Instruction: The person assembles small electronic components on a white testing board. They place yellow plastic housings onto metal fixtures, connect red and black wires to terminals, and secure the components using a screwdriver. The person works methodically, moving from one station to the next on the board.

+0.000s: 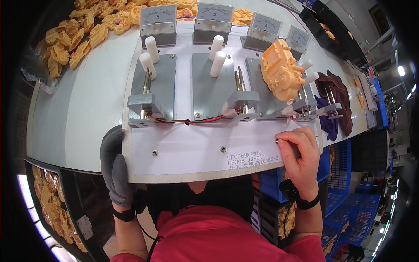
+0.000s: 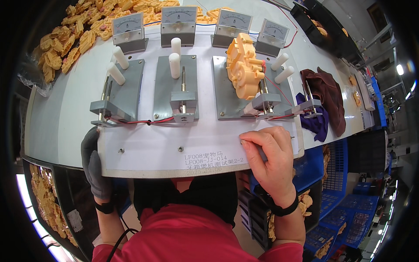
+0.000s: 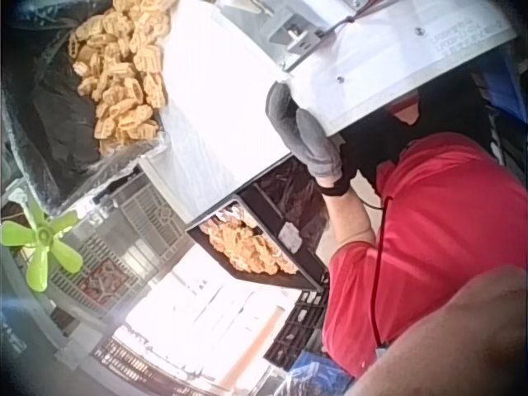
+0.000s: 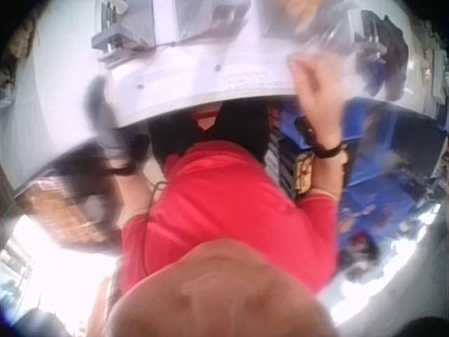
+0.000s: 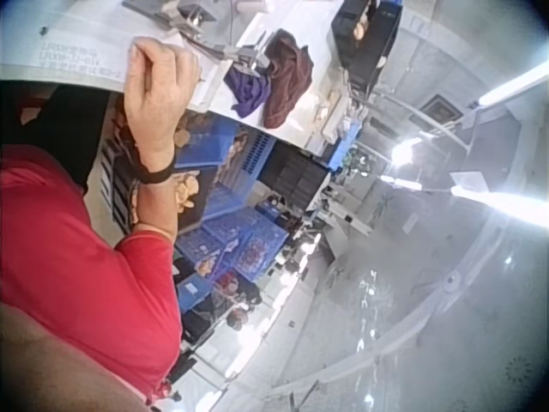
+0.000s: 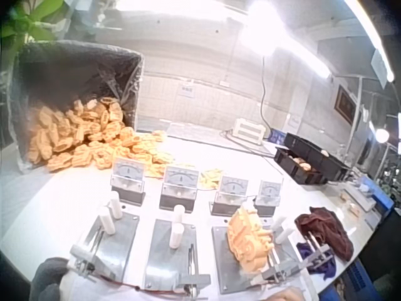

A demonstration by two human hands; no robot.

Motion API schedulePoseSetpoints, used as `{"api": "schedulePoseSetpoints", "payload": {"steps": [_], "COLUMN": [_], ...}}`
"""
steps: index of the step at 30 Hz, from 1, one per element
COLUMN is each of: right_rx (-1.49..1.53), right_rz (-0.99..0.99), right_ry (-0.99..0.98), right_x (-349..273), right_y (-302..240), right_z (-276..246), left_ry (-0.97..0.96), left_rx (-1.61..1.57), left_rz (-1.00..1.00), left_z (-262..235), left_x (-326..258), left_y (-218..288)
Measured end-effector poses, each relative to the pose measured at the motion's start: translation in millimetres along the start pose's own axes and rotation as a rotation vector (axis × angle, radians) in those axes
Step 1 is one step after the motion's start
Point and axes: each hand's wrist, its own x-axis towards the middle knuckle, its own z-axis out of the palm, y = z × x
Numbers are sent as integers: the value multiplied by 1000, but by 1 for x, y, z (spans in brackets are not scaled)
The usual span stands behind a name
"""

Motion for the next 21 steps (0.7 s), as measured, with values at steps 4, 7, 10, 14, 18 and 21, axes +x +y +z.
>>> {"api": "schedulePoseSetpoints", "payload": {"steps": [4,7,10,14,18,21], "right_rx": [2,5,-4,-1,-5,-6], "right_rz": [-1,-3,-8,-12,-9,-9], "right_ry": [-2,-1,0,2,-4,-5], "right_x": [0,0,0,1,0,0], "right_y": [0,1,1,0,0,1], "right_z": [0,1,0,0,0,0], "left_ry": [10,41,45,18,-4,-3], "left_rx": [0,16,24,8,17,18], "left_rz": [-15,-42,-52,-25,-17,-8], "left_z": [0,0,0,-1,-1,0], "left_x": [0,-2,-2,-1,1,1], "left_y": [0,1,1,0,1,2]}}
